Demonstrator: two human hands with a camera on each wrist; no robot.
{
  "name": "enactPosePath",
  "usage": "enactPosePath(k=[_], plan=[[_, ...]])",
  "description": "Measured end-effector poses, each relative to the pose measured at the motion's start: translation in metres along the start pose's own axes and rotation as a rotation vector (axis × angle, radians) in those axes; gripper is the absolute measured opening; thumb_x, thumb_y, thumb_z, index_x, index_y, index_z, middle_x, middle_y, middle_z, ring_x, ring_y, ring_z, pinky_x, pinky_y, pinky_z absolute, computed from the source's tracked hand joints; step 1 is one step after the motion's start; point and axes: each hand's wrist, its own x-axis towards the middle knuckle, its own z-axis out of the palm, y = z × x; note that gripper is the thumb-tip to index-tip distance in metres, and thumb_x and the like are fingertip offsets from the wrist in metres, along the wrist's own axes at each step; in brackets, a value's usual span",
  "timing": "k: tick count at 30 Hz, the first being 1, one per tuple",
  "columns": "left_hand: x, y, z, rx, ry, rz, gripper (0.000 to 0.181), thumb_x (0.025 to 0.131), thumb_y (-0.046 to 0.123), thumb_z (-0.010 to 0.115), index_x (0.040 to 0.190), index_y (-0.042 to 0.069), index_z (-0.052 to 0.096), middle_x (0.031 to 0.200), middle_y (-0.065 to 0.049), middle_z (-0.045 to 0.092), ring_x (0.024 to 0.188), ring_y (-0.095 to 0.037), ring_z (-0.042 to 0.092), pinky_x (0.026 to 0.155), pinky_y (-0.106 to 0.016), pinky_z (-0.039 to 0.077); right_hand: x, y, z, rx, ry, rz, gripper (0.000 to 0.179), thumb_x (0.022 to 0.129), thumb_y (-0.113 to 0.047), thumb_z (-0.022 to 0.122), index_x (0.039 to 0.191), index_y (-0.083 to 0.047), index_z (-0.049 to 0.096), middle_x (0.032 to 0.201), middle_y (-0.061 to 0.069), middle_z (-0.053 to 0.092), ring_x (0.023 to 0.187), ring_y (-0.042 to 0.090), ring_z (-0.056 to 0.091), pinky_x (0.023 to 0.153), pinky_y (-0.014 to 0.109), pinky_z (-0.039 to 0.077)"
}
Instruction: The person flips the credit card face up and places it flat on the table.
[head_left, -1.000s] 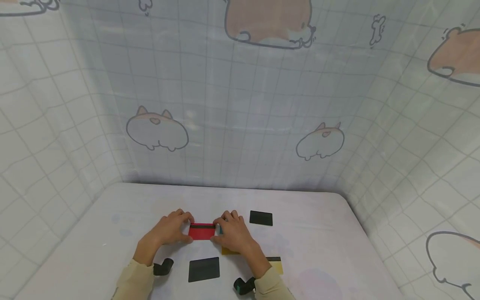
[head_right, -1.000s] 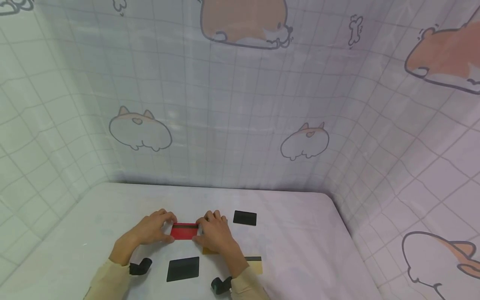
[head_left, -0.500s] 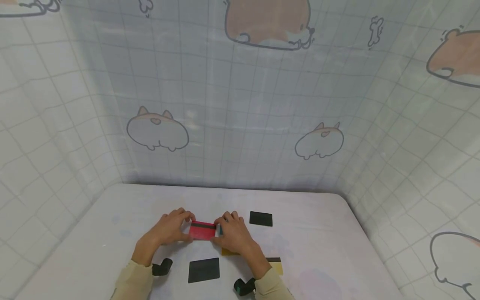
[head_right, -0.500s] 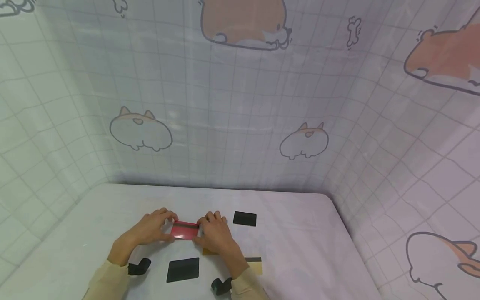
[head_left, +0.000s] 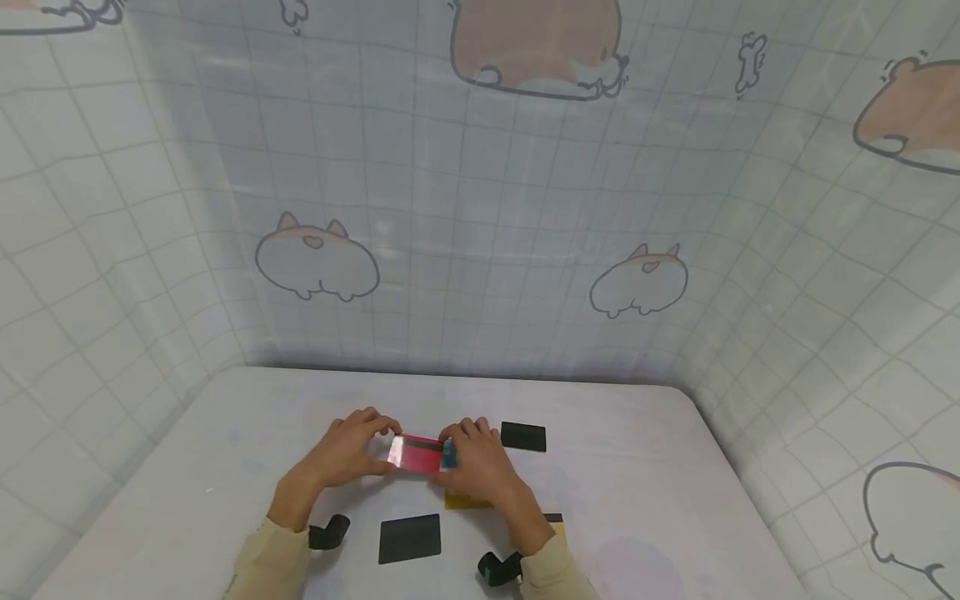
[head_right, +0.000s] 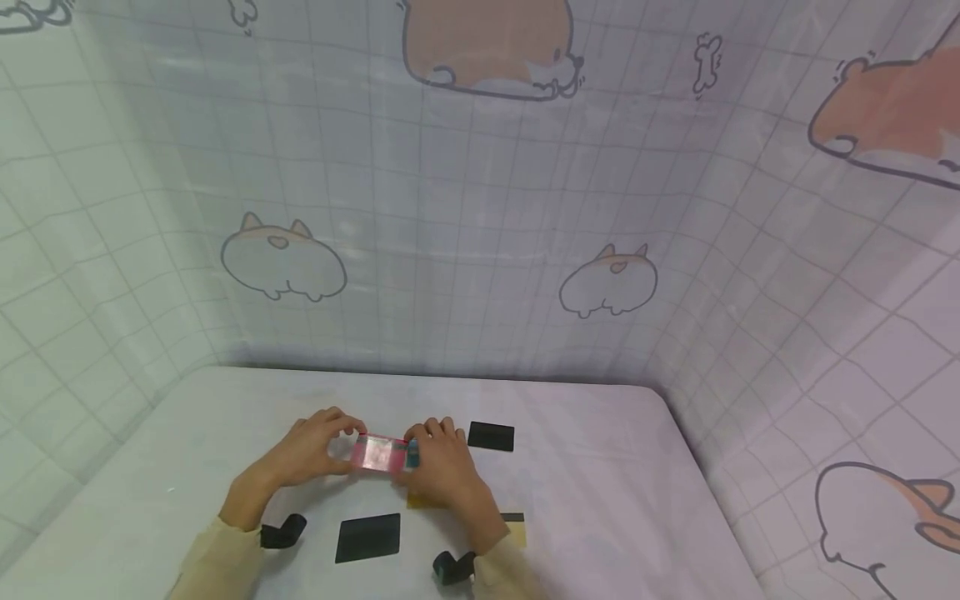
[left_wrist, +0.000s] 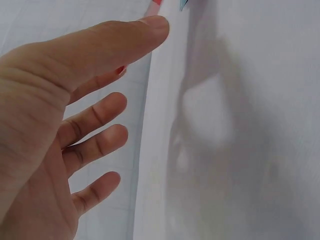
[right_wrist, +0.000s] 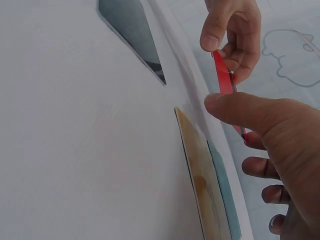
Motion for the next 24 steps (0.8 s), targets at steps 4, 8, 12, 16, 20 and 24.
enactPosePath(k=[4, 8, 12, 16, 20, 24], plan=[[0.001, 0.008, 0.004, 0.003, 0.004, 0.012, 0.053, 0.072, 0.036, 0.091, 0.118, 0.024, 0.067, 0.107, 0.002, 0.060, 0.104, -0.017, 0.054, 0.094, -0.053, 0.041, -0.006, 0.005, -0.006, 0.019, 0.005, 0.008, 0.057, 0.077, -0.057, 0.080, 0.121, -0.026, 0.062, 0.113, -0.006, 0.058, 0.102, 0.015, 0.043, 0.083, 0.036, 0.041], [0.003, 0.014, 0.008, 0.007, 0.002, -0.003, 0.055, 0.072, 0.039, 0.091, 0.120, 0.025, 0.067, 0.108, 0.003, 0.060, 0.106, -0.016, 0.054, 0.095, -0.051, 0.040, -0.012, 0.011, -0.016, 0.058, 0.025, -0.017, 0.055, 0.079, -0.053, 0.079, 0.122, -0.023, 0.062, 0.112, -0.006, 0.058, 0.102, 0.014, 0.043, 0.082, 0.035, 0.040], [0.004, 0.018, 0.011, 0.011, 0.000, -0.008, 0.057, 0.071, 0.042, 0.090, 0.122, 0.027, 0.067, 0.109, 0.004, 0.060, 0.106, -0.015, 0.053, 0.096, -0.050, 0.040, -0.016, 0.016, -0.025, 0.102, 0.013, -0.037, 0.055, 0.082, -0.053, 0.077, 0.124, -0.022, 0.062, 0.112, -0.007, 0.058, 0.104, 0.014, 0.044, 0.084, 0.036, 0.040], [0.004, 0.020, 0.014, 0.024, 0.000, -0.002, 0.057, 0.071, 0.043, 0.090, 0.121, 0.028, 0.068, 0.108, 0.005, 0.060, 0.105, -0.014, 0.054, 0.095, -0.049, 0.041, -0.018, 0.020, -0.031, 0.158, -0.024, -0.017, 0.056, 0.082, -0.054, 0.077, 0.126, -0.023, 0.060, 0.112, -0.007, 0.057, 0.105, 0.013, 0.043, 0.089, 0.039, 0.040], [0.005, 0.023, 0.014, 0.029, 0.008, 0.014, 0.055, 0.071, 0.043, 0.090, 0.120, 0.028, 0.069, 0.107, 0.005, 0.061, 0.103, -0.014, 0.054, 0.095, -0.049, 0.042, -0.019, 0.025, -0.034, 0.193, -0.040, 0.000, 0.055, 0.081, -0.053, 0.077, 0.125, -0.026, 0.058, 0.111, -0.010, 0.056, 0.106, 0.012, 0.042, 0.091, 0.040, 0.040], [0.005, 0.028, 0.015, 0.019, 0.004, 0.016, 0.053, 0.072, 0.042, 0.090, 0.119, 0.027, 0.070, 0.107, 0.004, 0.062, 0.102, -0.013, 0.055, 0.097, -0.049, 0.042, -0.018, 0.028, -0.035, 0.225, -0.038, 0.007, 0.053, 0.082, -0.052, 0.077, 0.124, -0.028, 0.056, 0.113, -0.009, 0.057, 0.108, 0.012, 0.042, 0.090, 0.039, 0.043]])
